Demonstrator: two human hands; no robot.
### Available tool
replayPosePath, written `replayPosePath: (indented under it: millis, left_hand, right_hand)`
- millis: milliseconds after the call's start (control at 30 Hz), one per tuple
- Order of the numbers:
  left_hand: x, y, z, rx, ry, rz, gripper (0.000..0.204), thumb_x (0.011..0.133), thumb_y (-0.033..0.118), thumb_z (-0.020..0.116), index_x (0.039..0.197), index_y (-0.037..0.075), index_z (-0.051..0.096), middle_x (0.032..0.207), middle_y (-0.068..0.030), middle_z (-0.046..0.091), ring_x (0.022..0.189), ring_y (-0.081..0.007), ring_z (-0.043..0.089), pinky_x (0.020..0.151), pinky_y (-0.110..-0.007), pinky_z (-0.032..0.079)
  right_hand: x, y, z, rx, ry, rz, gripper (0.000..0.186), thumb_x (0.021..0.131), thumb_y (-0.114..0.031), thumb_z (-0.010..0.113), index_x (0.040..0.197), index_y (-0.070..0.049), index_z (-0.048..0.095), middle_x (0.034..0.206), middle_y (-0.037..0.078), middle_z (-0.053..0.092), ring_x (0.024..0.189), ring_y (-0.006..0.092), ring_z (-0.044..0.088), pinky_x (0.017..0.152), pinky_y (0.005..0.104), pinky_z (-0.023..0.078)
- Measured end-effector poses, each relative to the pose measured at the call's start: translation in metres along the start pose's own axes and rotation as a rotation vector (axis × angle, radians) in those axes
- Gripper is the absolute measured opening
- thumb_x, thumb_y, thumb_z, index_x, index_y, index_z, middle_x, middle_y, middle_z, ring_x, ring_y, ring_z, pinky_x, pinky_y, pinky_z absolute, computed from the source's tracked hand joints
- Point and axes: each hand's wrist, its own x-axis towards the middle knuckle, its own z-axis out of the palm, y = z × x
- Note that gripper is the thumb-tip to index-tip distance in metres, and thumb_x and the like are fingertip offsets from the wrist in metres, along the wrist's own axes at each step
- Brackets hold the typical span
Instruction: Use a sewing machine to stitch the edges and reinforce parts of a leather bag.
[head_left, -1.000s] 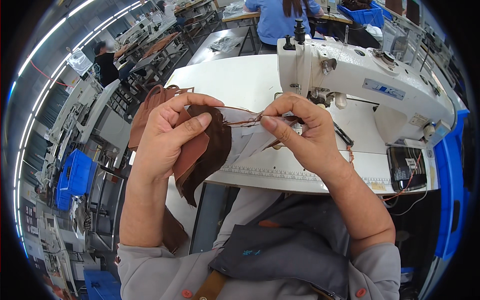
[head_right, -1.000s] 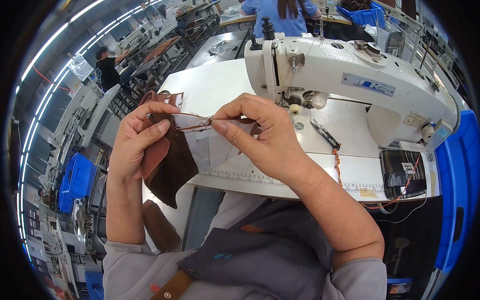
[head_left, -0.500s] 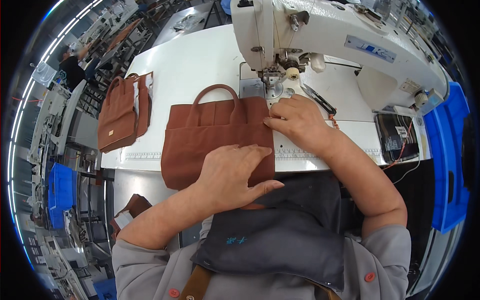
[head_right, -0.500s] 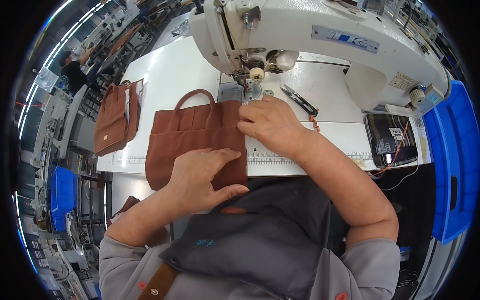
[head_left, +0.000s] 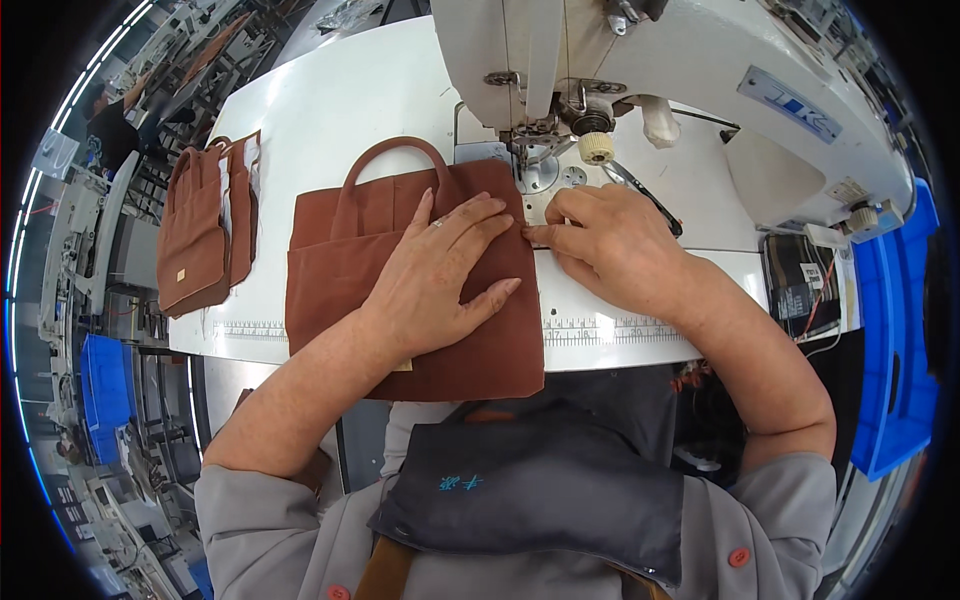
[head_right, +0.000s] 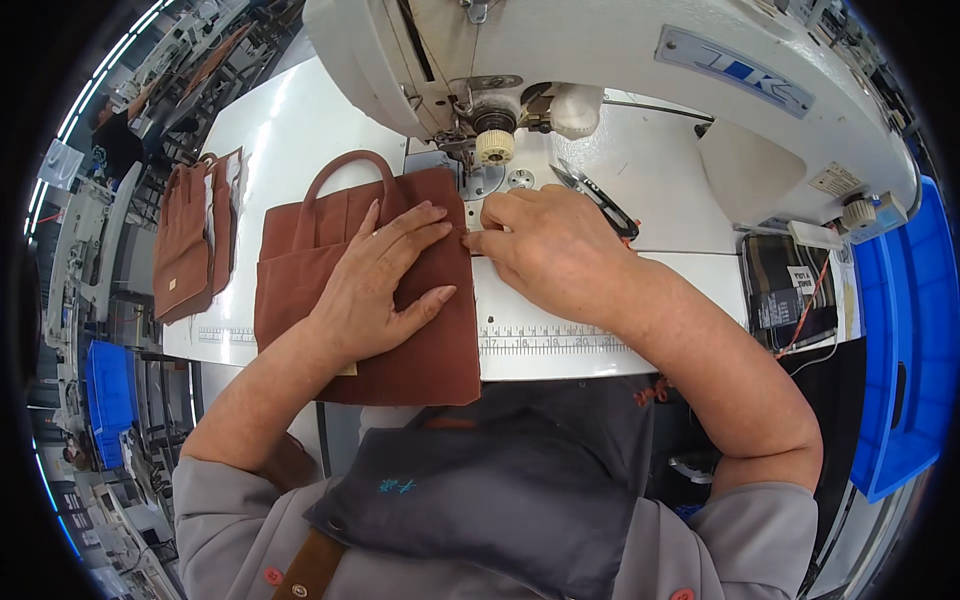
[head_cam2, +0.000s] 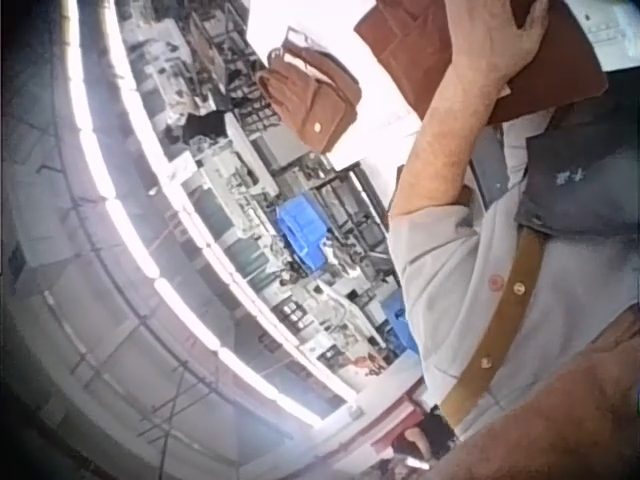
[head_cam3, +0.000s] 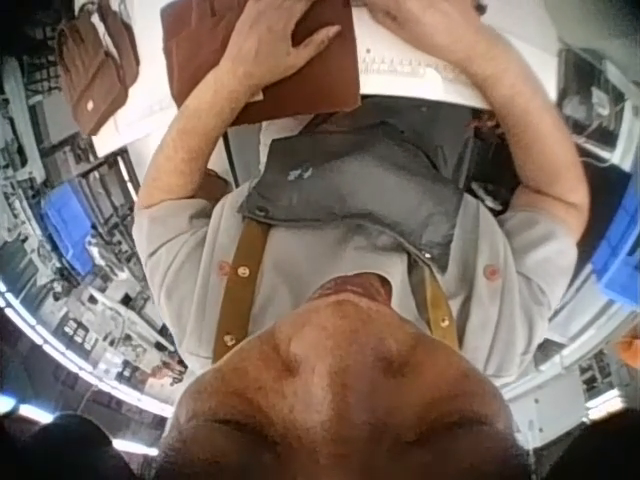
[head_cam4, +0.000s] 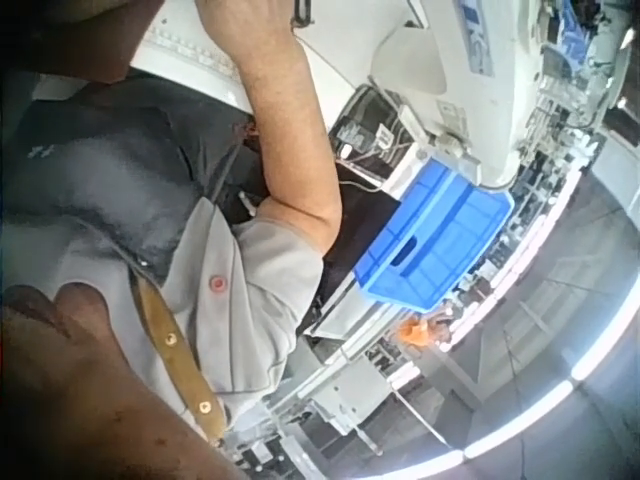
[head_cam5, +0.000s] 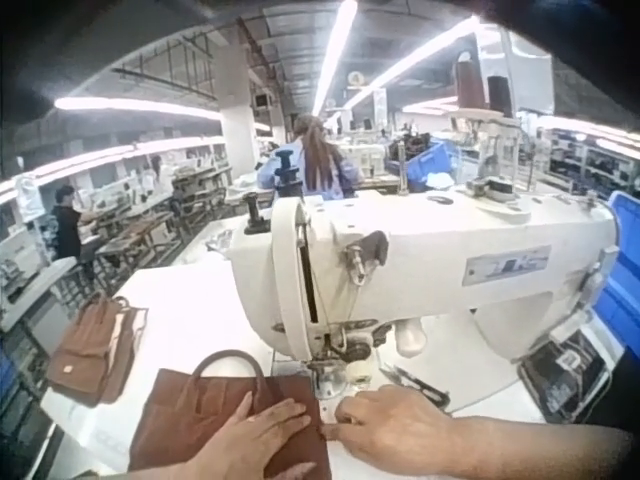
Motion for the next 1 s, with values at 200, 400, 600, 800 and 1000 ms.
replayPosePath:
  millis: [200, 400, 600, 800, 1000]
  left_hand:
    - [0.014, -0.010, -0.001, 0.030, -0.010, 0.010, 0.060, 0.089, 0.027, 0.075, 0.141, 0.004, 0.057, 0.153, -0.0162, 0.049, 0.145, -0.0375, 0.045, 0.121, -0.065, 0.026]
    - [0.029, -0.022, 0.000, 0.060, -0.009, 0.007, 0.059, 0.090, 0.029, 0.073, 0.142, 0.005, 0.057, 0.155, -0.0166, 0.048, 0.145, -0.0375, 0.044, 0.121, -0.066, 0.026]
    - [0.041, -0.033, 0.000, 0.054, 0.032, 0.039, 0.050, 0.094, 0.034, 0.070, 0.133, 0.004, 0.061, 0.150, -0.0164, 0.053, 0.143, -0.0356, 0.047, 0.120, -0.065, 0.028]
    - [0.043, -0.038, -0.003, 0.009, 0.017, 0.154, 0.032, 0.092, 0.022, 0.072, 0.118, 0.005, 0.065, 0.142, -0.0115, 0.061, 0.139, -0.0311, 0.053, 0.123, -0.062, 0.026]
    - [0.042, -0.037, 0.000, -0.024, 0.072, 0.109, 0.040, 0.091, 0.021, 0.073, 0.128, 0.005, 0.066, 0.136, -0.0109, 0.063, 0.138, -0.0294, 0.054, 0.123, -0.060, 0.028]
  right_hand:
    - [0.004, 0.013, 0.009, 0.025, 0.016, 0.018, 0.017, 0.085, -0.012, 0.072, 0.100, -0.010, 0.079, 0.085, 0.004, 0.063, 0.078, 0.0249, 0.065, 0.068, 0.0402, 0.052]
    - [0.004, 0.010, 0.013, -0.050, 0.010, 0.126, 0.023, 0.087, -0.015, 0.072, 0.109, -0.010, 0.077, 0.084, 0.004, 0.063, 0.078, 0.0252, 0.063, 0.072, 0.0392, 0.049]
    - [0.005, 0.013, 0.013, -0.033, 0.003, 0.166, 0.021, 0.087, -0.018, 0.073, 0.106, -0.010, 0.076, 0.087, 0.005, 0.066, 0.083, 0.0253, 0.063, 0.073, 0.0406, 0.048]
    - [0.005, 0.016, 0.013, 0.014, 0.011, 0.161, 0.019, 0.084, -0.018, 0.076, 0.101, -0.010, 0.073, 0.086, 0.006, 0.064, 0.084, 0.0258, 0.062, 0.073, 0.0406, 0.048]
    - [0.007, 0.012, 0.012, -0.091, -0.043, 0.203, 0.038, 0.089, -0.030, 0.075, 0.121, -0.010, 0.072, 0.095, 0.010, 0.063, 0.093, 0.0277, 0.058, 0.078, 0.0414, 0.046]
